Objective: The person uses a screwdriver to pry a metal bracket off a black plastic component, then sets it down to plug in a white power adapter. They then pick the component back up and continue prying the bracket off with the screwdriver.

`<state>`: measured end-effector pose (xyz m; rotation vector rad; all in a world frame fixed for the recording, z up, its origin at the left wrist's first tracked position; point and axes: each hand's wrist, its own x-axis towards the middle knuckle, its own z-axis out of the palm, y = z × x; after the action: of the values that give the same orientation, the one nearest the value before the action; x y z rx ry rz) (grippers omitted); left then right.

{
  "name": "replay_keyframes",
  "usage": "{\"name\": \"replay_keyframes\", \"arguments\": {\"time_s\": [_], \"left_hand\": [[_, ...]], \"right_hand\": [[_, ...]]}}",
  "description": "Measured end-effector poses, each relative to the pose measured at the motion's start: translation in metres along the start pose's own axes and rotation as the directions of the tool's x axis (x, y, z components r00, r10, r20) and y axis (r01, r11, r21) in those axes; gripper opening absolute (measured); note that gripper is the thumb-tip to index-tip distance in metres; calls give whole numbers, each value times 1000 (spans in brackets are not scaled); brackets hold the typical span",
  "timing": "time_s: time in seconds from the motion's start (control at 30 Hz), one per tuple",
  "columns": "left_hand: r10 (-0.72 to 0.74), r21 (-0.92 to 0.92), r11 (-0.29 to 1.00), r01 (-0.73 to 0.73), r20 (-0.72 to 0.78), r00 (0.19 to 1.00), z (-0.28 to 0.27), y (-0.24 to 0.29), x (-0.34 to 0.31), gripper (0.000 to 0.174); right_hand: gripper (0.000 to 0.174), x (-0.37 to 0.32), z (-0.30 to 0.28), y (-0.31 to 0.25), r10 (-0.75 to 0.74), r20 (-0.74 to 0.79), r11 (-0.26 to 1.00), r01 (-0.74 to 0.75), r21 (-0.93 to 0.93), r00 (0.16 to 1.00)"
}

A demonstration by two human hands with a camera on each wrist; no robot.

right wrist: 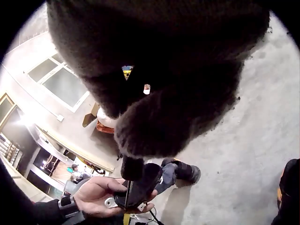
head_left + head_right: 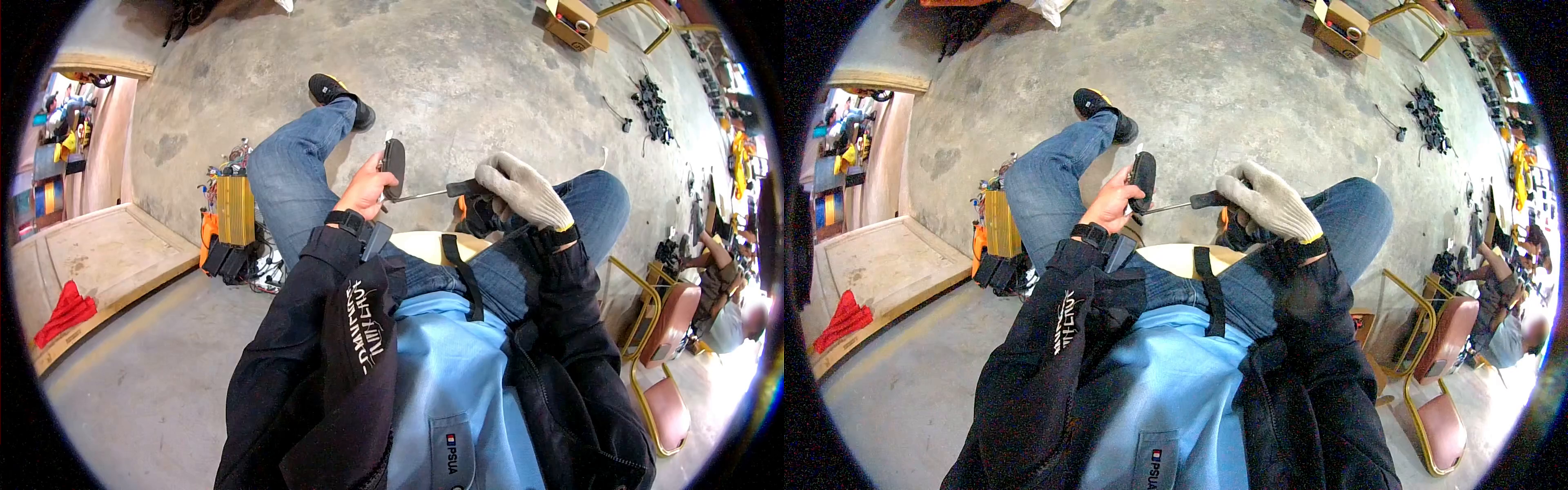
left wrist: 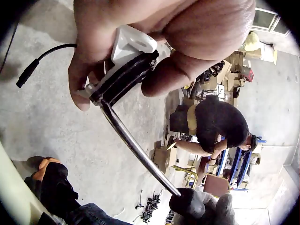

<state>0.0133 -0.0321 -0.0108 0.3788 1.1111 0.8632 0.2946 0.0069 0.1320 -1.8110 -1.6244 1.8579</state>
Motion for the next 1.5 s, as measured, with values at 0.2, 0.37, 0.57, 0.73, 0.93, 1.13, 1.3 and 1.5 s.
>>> {"name": "replay_keyframes", "arguments": {"time_s": [0.2, 0.37, 0.57, 0.73, 0.93, 1.13, 1.3, 1.5], "left_hand": [[10, 11, 1000, -10, -7, 1000, 0, 0, 1, 61], [6, 8, 1000, -6, -19, 1000, 2, 1, -1, 61], [9, 10, 1000, -9, -28, 1000, 3, 2, -2, 60], [15, 29, 999, -15, -7, 1000, 2, 2, -1, 59], [41, 81, 996, -40, -15, 999, -2, -1, 4, 58], [140, 4, 990, -140, -97, 985, 4, 12, -1, 55], [159, -141, 977, -162, -31, 987, 7, 19, -6, 62], [209, -245, 950, -194, 35, 977, 13, 23, -9, 62]], "right_hand": [[31, -1, 3, 7, -293, -46, 956, 291, -42, 955], [36, -1, -2, -1, -83, 42, 996, 82, 16, 996], [35, -2, 2, -2, -104, -3, 994, 104, 24, 995], [35, 4, 1, 12, -277, 17, 961, 277, -16, 961], [29, -8, 1, -14, -46, 43, 999, 45, 25, 998], [35, -7, -3, -7, -31, -21, 991, 33, 129, 999], [37, -3, -6, 0, -71, -121, 991, 84, 107, 990], [38, 2, -5, 4, -48, -120, 993, 60, 98, 992]]}}
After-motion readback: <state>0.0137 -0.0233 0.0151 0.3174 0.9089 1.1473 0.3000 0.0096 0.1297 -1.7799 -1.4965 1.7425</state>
